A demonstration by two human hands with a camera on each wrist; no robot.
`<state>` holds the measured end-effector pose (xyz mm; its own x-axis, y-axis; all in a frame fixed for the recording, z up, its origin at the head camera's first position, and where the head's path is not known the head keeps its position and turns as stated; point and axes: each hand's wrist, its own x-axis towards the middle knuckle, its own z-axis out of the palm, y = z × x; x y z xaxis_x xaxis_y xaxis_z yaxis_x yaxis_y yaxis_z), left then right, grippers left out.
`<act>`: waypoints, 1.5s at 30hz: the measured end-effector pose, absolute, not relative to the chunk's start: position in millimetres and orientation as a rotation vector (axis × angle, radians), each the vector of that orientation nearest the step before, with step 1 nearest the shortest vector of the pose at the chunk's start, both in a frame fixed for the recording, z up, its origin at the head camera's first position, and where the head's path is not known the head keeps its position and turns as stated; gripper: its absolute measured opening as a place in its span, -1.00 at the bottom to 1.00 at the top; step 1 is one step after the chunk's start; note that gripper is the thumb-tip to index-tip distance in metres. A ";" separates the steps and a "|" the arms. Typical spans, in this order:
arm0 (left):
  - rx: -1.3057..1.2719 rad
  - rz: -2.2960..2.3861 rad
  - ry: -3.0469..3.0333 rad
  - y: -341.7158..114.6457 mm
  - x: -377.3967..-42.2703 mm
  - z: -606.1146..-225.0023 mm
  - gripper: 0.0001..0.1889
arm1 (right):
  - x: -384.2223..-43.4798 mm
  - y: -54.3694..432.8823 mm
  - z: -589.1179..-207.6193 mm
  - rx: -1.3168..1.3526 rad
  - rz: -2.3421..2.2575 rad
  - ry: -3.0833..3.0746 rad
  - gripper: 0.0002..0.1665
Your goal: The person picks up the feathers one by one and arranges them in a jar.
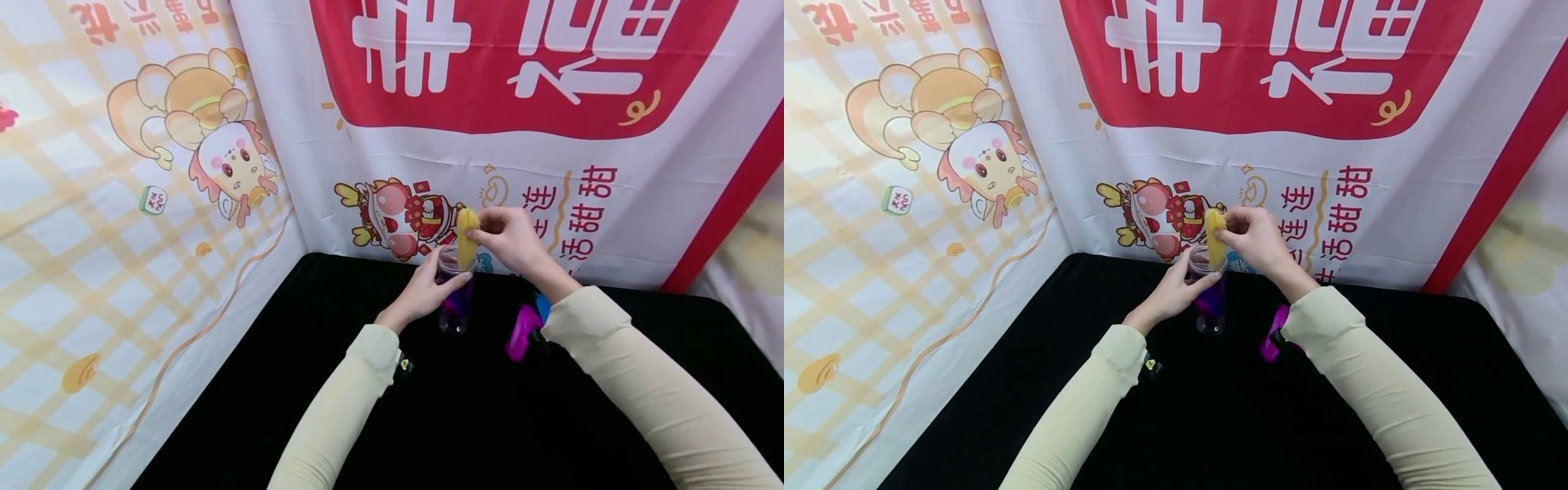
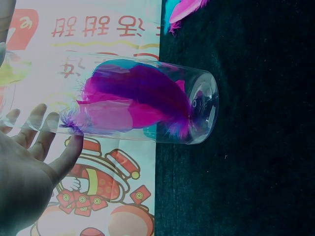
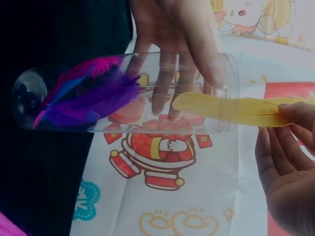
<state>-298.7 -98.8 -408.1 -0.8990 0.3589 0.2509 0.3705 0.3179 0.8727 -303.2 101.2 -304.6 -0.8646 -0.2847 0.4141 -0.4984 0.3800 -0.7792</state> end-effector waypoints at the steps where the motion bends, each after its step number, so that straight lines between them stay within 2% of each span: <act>1: -0.702 -1.682 -2.541 -98.7 -298.5 -408.2 -0.32 | -303.7 101.4 -305.7 0.704 1.476 -2.433 -0.82; 25: -0.717 -1.672 -2.522 -98.6 -297.9 -409.8 -0.35 | -307.5 102.9 -320.6 0.701 1.330 -2.559 -0.81; 45: -0.704 -1.663 -2.540 -99.5 -297.9 -409.4 -0.27 | -308.8 101.5 -321.8 0.774 1.285 -2.590 -0.90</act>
<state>-297.9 -99.5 -409.4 -0.8975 0.3551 0.2614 0.3816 0.3282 0.8641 -308.8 101.5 -321.8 -0.8559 -0.3814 0.3493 -0.5088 0.5003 -0.7005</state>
